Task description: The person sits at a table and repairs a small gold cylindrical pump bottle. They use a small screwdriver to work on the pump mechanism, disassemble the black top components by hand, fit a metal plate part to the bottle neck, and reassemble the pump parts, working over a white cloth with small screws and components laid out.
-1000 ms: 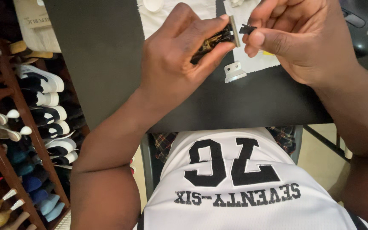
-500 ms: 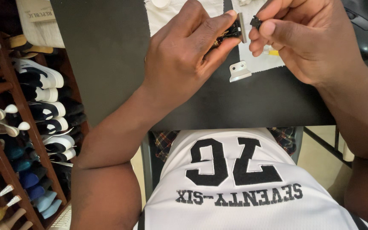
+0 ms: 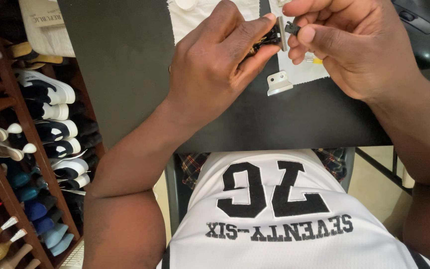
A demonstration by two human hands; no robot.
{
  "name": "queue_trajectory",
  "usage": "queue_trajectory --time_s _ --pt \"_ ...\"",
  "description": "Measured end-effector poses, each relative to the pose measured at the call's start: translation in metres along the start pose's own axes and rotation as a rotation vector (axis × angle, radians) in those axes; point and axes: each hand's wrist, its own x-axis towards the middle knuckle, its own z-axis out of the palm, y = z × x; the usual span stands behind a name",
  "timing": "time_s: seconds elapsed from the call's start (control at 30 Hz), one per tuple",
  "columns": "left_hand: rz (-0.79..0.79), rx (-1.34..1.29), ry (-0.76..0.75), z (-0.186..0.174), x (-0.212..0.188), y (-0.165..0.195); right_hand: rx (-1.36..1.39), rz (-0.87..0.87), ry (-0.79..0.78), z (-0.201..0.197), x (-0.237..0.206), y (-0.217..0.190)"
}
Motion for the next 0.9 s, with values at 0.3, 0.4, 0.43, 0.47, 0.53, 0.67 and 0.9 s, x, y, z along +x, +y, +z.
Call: queue_trajectory --time_s 0.3,0.4,0.43,0.47,0.53,0.67,0.9 --pt "-0.151 -0.417 -0.072 -0.003 0.001 -0.009 -0.153 -0.057 0.02 0.007 -0.003 -0.003" --pt "-0.436 -0.767 -0.244 -0.008 0.001 -0.014 -0.202 -0.063 0.037 0.011 -0.005 -0.004" --pt "-0.536 -0.896 -0.294 -0.01 0.002 -0.017 -0.22 -0.068 0.038 0.013 -0.005 -0.005" --pt "-0.635 -1.026 -0.346 -0.011 0.002 -0.02 -0.253 -0.085 0.033 0.014 -0.004 -0.006" --pt "-0.633 -1.149 -0.369 -0.013 0.002 -0.024 -0.302 -0.105 0.03 0.016 -0.005 -0.009" --pt "-0.63 -1.343 -0.43 -0.011 0.0 -0.032 -0.325 -0.102 0.034 0.019 -0.004 -0.013" --pt "-0.614 -1.555 -0.477 -0.005 -0.008 -0.044 -0.373 -0.119 0.006 0.023 -0.004 -0.016"
